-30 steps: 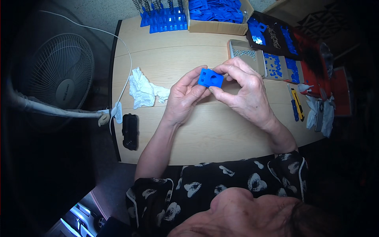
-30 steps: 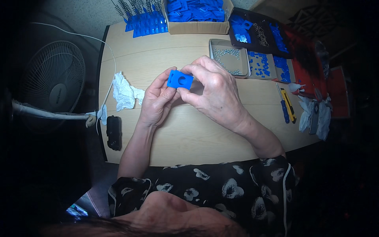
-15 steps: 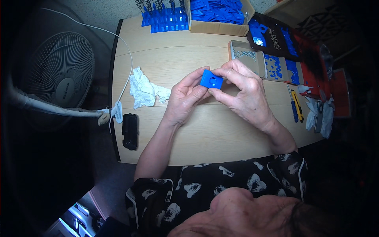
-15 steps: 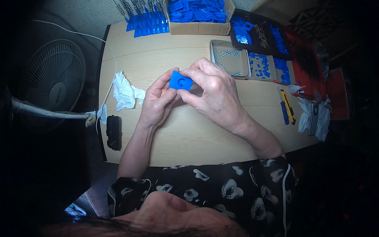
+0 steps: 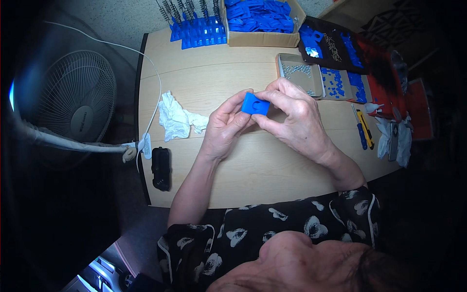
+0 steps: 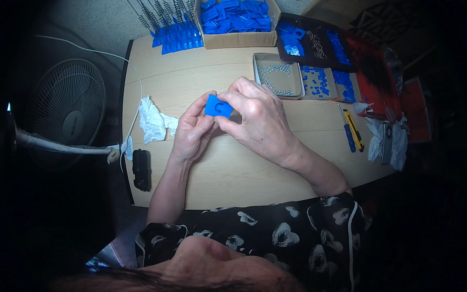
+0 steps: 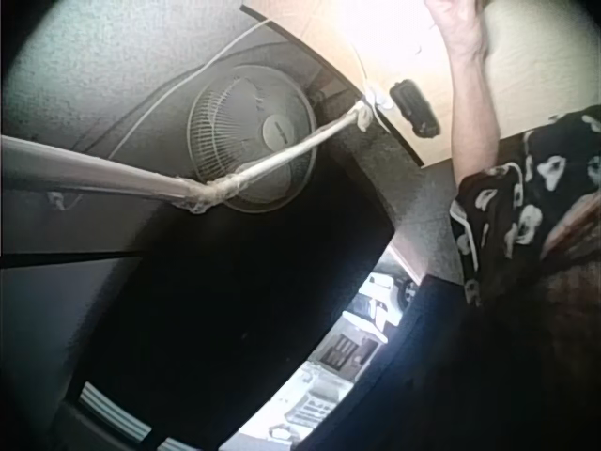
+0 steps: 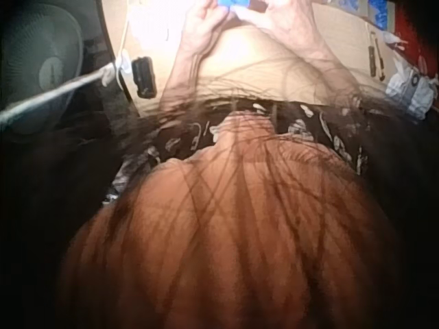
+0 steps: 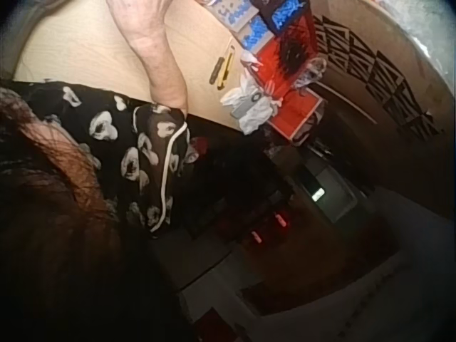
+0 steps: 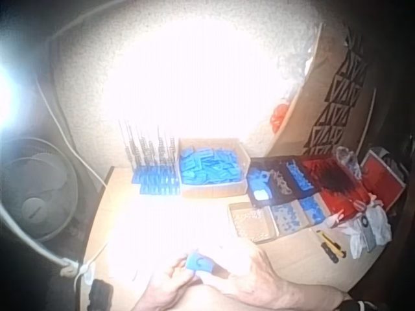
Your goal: The person applies glue to a plastic piece with a bottle, wipes it with a paper towel, fits a spring and metal pin into the plastic components, and fastens the assembled part with a screwdriver.
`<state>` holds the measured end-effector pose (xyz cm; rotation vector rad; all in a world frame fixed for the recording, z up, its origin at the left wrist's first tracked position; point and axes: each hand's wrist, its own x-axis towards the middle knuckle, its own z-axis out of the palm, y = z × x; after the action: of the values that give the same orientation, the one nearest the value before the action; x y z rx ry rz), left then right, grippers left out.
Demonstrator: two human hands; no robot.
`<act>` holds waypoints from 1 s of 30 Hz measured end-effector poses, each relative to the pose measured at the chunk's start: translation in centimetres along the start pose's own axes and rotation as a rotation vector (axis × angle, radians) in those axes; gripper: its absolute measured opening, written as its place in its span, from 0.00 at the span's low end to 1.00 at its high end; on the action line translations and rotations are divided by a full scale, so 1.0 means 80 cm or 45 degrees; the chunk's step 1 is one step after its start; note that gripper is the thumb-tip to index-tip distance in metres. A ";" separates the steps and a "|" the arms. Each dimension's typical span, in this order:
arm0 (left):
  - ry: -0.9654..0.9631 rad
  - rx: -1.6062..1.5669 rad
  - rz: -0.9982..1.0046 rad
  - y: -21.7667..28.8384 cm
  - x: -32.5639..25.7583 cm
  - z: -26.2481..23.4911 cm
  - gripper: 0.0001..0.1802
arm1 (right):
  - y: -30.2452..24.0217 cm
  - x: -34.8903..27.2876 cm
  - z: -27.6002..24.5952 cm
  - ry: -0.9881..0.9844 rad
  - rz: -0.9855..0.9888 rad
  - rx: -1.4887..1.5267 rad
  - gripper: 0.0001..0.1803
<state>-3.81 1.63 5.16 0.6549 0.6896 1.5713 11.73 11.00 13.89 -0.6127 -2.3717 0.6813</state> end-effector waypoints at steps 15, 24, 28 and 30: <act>-0.069 -0.025 0.025 -0.008 0.001 -0.004 0.26 | 0.002 -0.003 -0.002 0.010 -0.012 -0.003 0.15; -0.022 -0.067 -0.002 -0.009 0.001 -0.003 0.26 | 0.005 -0.001 0.000 -0.013 -0.029 -0.029 0.15; -0.020 -0.064 0.002 -0.009 0.001 -0.002 0.26 | 0.006 0.000 0.002 0.020 -0.030 0.022 0.14; -0.031 -0.077 0.004 -0.010 0.002 -0.002 0.26 | 0.008 -0.001 0.002 0.025 -0.028 0.026 0.14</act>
<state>-3.41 1.86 4.48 0.6297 0.6212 1.5789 11.84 11.41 13.34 -0.5817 -2.3469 0.6860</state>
